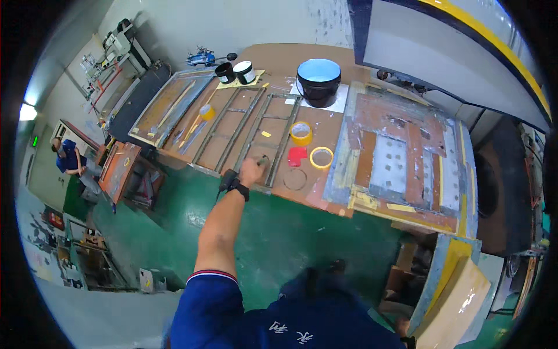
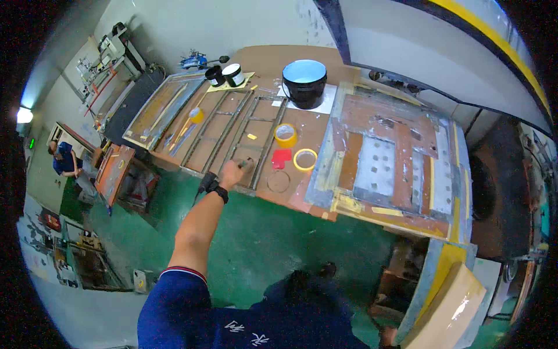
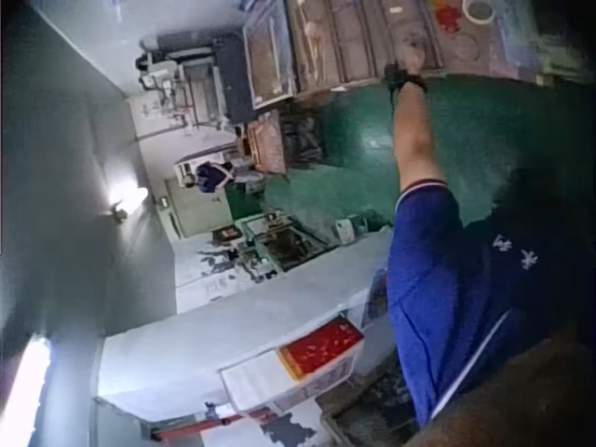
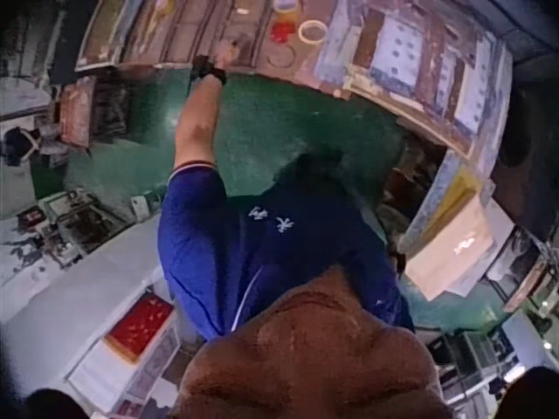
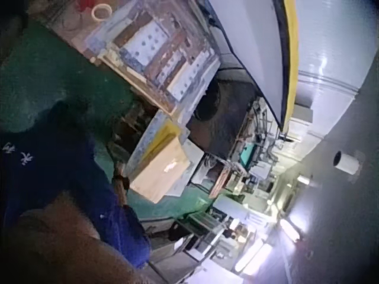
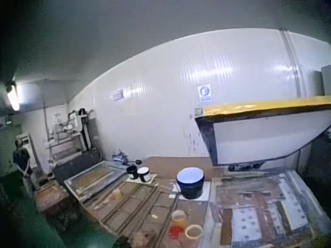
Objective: Operating a screen printing machine, cleaning ink, and opening a package.
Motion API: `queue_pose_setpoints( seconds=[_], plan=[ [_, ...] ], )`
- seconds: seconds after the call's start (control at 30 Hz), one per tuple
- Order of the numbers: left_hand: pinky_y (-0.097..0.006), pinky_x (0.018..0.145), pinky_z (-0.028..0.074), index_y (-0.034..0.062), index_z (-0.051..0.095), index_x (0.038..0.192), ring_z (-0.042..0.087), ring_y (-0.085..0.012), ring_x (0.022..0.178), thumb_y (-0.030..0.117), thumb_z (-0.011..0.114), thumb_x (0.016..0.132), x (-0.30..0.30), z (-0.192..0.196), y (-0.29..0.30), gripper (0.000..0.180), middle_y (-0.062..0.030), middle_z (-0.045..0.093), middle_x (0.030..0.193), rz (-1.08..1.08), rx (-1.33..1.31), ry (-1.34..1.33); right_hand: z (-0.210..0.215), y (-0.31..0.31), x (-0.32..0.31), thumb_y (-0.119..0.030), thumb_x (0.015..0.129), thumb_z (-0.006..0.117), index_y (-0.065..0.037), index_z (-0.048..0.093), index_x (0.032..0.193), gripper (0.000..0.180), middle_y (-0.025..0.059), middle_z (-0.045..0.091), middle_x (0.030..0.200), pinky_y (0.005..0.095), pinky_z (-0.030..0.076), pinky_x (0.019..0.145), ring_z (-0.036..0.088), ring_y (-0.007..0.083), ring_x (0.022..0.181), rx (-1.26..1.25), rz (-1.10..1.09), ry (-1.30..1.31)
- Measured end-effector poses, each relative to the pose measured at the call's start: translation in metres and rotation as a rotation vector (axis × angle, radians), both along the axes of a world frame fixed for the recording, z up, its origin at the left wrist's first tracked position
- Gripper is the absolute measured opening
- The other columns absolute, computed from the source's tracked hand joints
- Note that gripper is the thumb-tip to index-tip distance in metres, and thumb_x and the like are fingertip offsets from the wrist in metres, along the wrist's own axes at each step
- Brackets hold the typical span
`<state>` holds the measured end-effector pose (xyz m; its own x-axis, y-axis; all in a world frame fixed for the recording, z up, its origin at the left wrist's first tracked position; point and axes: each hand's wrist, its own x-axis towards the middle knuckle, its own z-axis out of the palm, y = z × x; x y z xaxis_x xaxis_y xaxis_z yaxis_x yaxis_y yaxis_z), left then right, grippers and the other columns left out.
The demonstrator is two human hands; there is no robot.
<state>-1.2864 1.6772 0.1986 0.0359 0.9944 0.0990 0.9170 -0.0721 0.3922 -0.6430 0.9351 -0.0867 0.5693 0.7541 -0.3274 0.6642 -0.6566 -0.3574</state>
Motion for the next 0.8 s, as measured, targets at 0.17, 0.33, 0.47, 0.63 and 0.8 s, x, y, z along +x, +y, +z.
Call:
queue_pose_setpoints(
  seconds=[0.17,0.33,0.47,0.63,0.8],
  plan=[
    [-0.046,0.069,0.051,0.0038,0.067,0.087,0.063,-0.0393,0.080,0.034,0.064,0.079,-0.009,-0.003,0.070,0.031,-0.0242,0.065,0.083,-0.029,0.029,0.175,-0.005,0.101,-0.047,-0.026,0.080,0.055,-0.018,0.065,0.075,0.014,0.0072,0.065,0.074,0.0401,0.043,0.059,0.064,0.0244,0.073,0.092,-0.029,0.064],
    [-0.045,0.088,0.048,0.0142,0.067,0.105,0.058,-0.0330,0.104,0.026,0.062,0.079,-0.035,-0.030,0.185,0.028,-0.0146,0.061,0.115,-0.665,0.100,0.382,0.105,0.187,-0.151,-0.034,0.085,0.057,-0.002,0.065,0.090,0.033,0.0165,0.066,0.078,0.0430,0.047,0.060,0.062,0.0342,0.071,0.265,-0.188,-0.043],
    [-0.047,0.081,0.047,0.0007,0.060,0.112,0.058,-0.0406,0.092,0.035,0.067,0.078,-0.030,-0.069,0.255,0.049,-0.0235,0.062,0.101,-0.500,-0.212,0.448,0.170,0.204,-0.270,-0.023,0.076,0.068,0.003,0.066,0.098,0.035,0.0152,0.069,0.090,0.0350,0.049,0.075,0.064,0.0244,0.082,0.136,-1.008,0.226],
    [-0.047,0.077,0.047,-0.0040,0.061,0.093,0.059,-0.0394,0.086,0.038,0.068,0.077,-0.053,-0.089,0.299,0.046,-0.0227,0.063,0.089,-0.902,-0.063,0.626,0.178,0.200,-0.333,-0.021,0.075,0.071,0.004,0.065,0.103,0.039,0.0177,0.067,0.100,0.0354,0.049,0.081,0.063,0.0266,0.095,0.004,-0.962,0.220],
    [-0.047,0.074,0.045,-0.0039,0.059,0.095,0.058,-0.0386,0.084,0.038,0.066,0.079,-0.044,-0.073,0.295,0.045,-0.0221,0.063,0.089,-1.004,0.089,-0.083,0.162,0.176,-0.343,-0.025,0.073,0.070,0.002,0.065,0.100,0.039,0.0181,0.067,0.098,0.0371,0.050,0.082,0.064,0.0306,0.095,0.066,-1.065,0.276]
  ],
)
